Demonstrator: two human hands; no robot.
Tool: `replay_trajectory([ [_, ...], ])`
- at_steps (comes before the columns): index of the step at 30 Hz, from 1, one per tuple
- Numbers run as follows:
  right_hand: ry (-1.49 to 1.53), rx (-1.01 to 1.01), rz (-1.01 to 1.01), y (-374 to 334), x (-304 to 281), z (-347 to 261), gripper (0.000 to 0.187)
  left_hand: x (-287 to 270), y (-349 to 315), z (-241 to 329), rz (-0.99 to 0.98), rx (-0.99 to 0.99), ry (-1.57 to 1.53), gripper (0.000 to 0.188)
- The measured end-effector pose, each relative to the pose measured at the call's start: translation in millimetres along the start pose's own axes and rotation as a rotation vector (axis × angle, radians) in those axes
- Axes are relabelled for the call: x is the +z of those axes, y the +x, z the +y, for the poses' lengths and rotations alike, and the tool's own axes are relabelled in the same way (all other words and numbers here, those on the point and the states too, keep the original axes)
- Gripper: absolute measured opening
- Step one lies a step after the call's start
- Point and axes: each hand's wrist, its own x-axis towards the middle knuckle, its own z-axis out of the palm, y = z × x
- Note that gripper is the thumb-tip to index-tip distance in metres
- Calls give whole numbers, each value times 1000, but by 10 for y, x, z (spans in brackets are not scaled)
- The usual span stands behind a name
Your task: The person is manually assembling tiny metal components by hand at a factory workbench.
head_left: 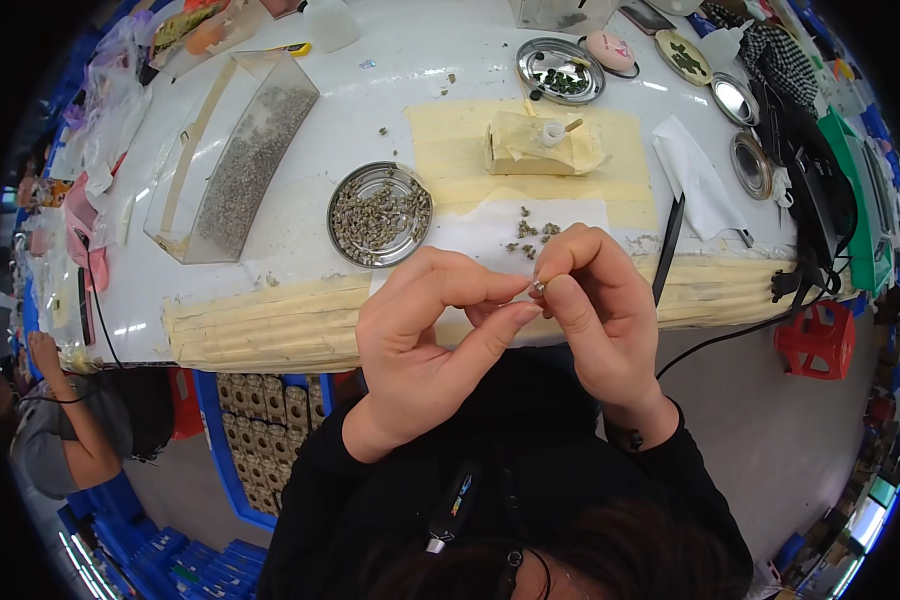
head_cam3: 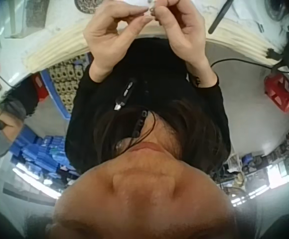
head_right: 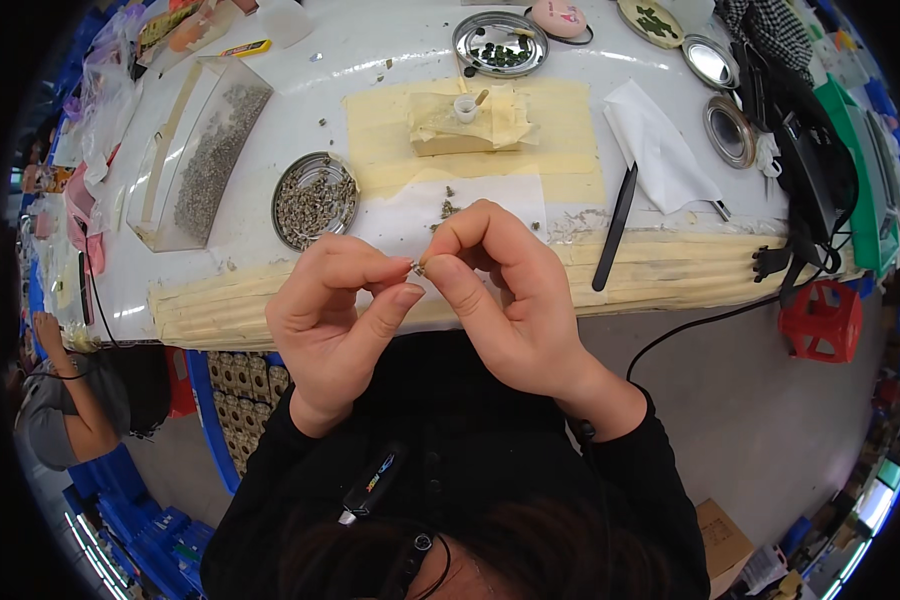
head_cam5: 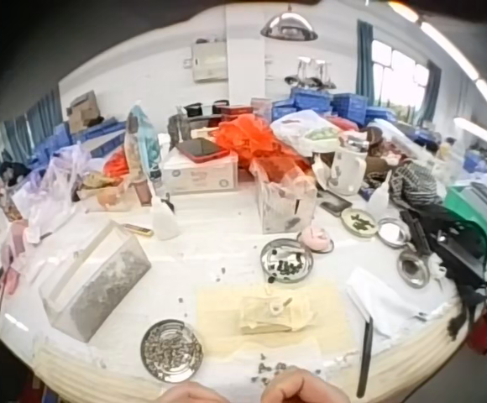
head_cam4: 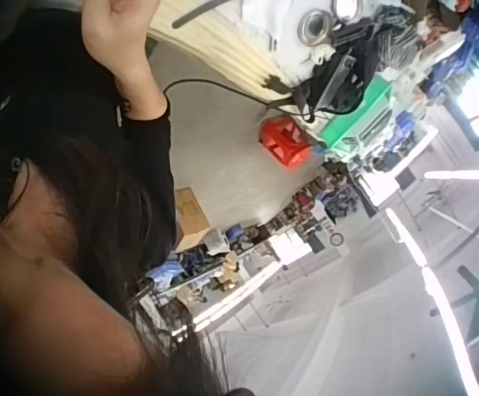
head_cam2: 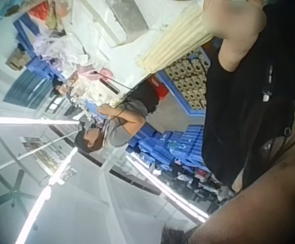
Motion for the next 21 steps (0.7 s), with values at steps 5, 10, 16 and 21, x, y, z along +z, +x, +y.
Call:
replay_trajectory([
  [5,-154,-99,-22,5,-12,10,6,12,-8,-17,23,15,-21,19],
  [10,-17,13,-64,-10,1,-12,7,-5,8,-41,14,91,16,19],
  [16,6,34,-84,-9,2,-21,7,-32,17,-23,-14,84,36,18],
  [21,-57,-8,-45,-11,18,-5,5,-32,19,-14,-11,116,50,18],
])
